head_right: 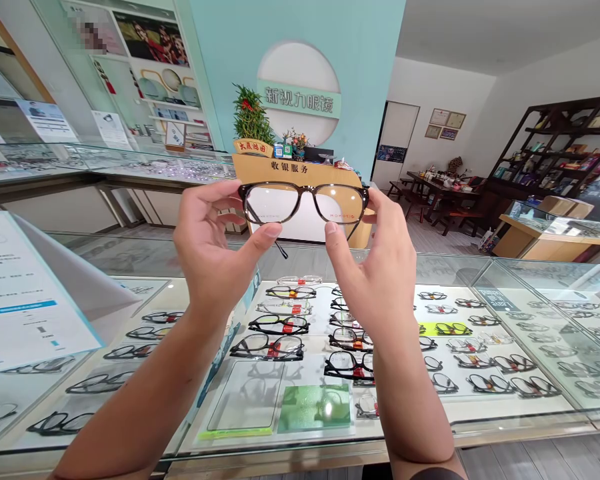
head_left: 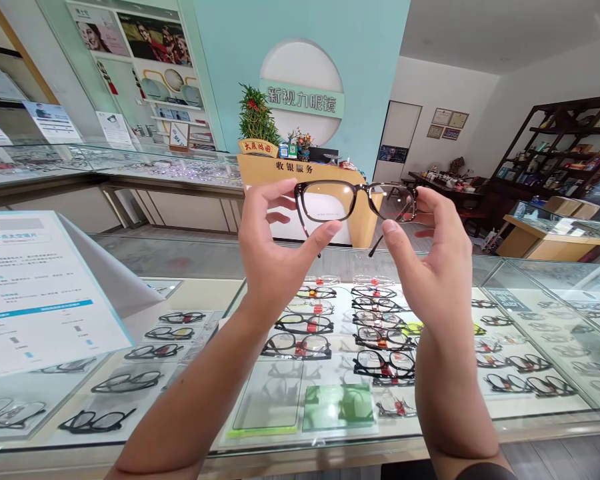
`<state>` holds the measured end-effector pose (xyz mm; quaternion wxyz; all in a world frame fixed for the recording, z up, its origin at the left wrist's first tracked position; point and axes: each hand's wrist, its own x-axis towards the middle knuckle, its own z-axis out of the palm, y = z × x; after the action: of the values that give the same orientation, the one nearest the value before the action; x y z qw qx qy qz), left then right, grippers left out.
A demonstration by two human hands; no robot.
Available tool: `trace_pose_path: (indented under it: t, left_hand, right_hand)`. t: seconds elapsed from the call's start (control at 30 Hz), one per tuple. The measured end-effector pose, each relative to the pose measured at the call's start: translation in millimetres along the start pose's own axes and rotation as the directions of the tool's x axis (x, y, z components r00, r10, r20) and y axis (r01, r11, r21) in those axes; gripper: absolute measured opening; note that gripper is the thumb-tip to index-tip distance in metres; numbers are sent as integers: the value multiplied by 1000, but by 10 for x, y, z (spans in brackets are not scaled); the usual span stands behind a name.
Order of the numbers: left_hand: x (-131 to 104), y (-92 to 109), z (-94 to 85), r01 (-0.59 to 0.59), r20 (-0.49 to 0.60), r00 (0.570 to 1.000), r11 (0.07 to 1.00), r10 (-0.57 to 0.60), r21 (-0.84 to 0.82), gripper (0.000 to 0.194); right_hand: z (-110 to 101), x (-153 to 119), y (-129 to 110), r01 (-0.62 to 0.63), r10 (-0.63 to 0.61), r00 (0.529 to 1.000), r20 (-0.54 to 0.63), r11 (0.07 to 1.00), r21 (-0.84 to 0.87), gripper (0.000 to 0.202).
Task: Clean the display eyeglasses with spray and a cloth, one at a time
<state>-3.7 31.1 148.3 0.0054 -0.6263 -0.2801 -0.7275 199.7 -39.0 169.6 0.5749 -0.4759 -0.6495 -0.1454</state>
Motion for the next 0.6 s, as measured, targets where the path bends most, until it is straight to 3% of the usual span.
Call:
trace_pose_path:
  t: [0.6]
  left_hand:
    - [-18, 3, 7, 21, 9, 1000, 1000, -21, -14, 71]
  right_hand:
    - [2, -2, 18, 2, -2, 1000, -8, 1000, 0, 52]
